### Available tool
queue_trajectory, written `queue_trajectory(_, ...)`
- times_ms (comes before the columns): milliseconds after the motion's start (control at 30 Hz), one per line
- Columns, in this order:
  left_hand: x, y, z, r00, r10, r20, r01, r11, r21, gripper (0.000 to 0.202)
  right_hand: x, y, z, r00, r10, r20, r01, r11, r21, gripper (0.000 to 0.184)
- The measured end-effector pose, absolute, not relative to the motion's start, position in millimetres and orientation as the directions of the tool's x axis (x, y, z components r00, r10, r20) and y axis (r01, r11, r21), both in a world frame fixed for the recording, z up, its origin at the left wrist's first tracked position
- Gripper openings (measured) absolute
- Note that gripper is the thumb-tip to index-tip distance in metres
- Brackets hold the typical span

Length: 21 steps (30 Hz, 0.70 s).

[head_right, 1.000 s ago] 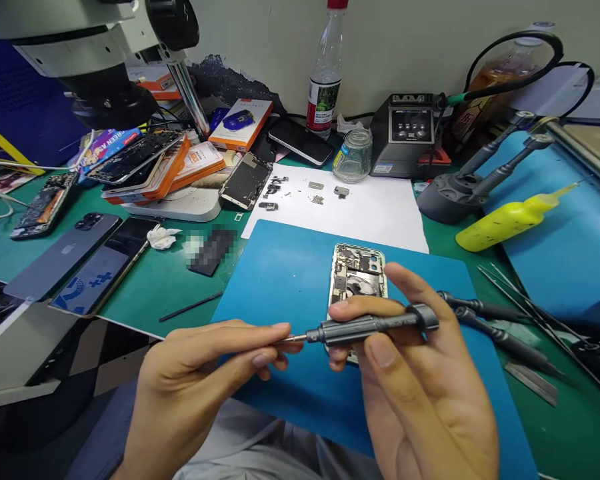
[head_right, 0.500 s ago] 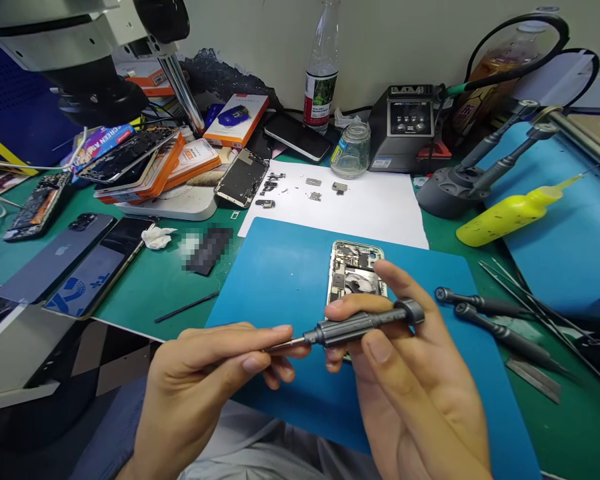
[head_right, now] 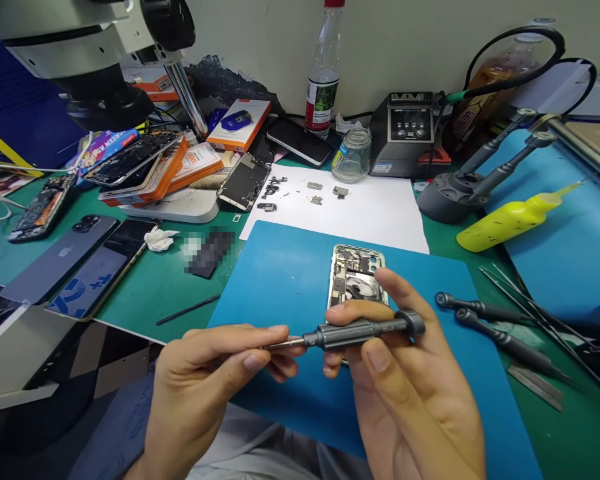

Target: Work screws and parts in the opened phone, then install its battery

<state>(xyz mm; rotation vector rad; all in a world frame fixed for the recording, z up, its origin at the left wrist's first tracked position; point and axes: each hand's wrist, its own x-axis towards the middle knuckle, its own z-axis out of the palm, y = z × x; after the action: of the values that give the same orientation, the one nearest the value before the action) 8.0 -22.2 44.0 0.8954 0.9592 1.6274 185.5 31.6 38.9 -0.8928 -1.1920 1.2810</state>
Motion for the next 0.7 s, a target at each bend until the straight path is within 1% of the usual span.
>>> queue_trajectory(100, 6.2, -21.5, 43.3, -0.223, 0.969, 0.104, -0.345, -0.179, 0.921, 0.012, 186.4, 29.0, 38.4, -0.086, 0.995, 0.055, -0.272, 0.03, -0.962, 0.043)
queue_trajectory(167, 5.1, -21.5, 41.8, -0.223, 0.968, 0.113, -0.319, -0.182, 0.93, 0.013, 187.3, 27.5, 37.4, -0.077, 0.997, 0.015, -0.288, -0.007, -0.958, 0.047)
queue_trajectory(333, 2.6, -21.6, 39.6, -0.22, 0.964, 0.151, -0.265, -0.208, 0.941, 0.016, 187.5, 27.4, 37.6, -0.074, 0.997, 0.031, -0.274, 0.009, -0.962, 0.044)
queue_trajectory(567, 3.1, -21.5, 37.0, -0.177, 0.971, 0.162, -0.275, -0.207, 0.939, 0.025, 185.3, 32.2, 34.9, -0.153, 0.987, 0.039, -0.317, -0.012, -0.948, 0.041)
queue_trajectory(633, 3.2, -22.2, 36.3, -0.162, 0.971, 0.174, -0.239, -0.21, 0.948, 0.029, 188.5, 34.8, 34.4, -0.168, 0.985, 0.044, -0.312, -0.01, -0.95, 0.04)
queue_trajectory(700, 2.2, -23.6, 36.2, -0.149, 0.969, 0.198, -0.148, -0.22, 0.964, 0.037, 194.3, 36.6, 35.6, -0.166, 0.984, 0.073, -0.263, 0.027, -0.964, 0.037)
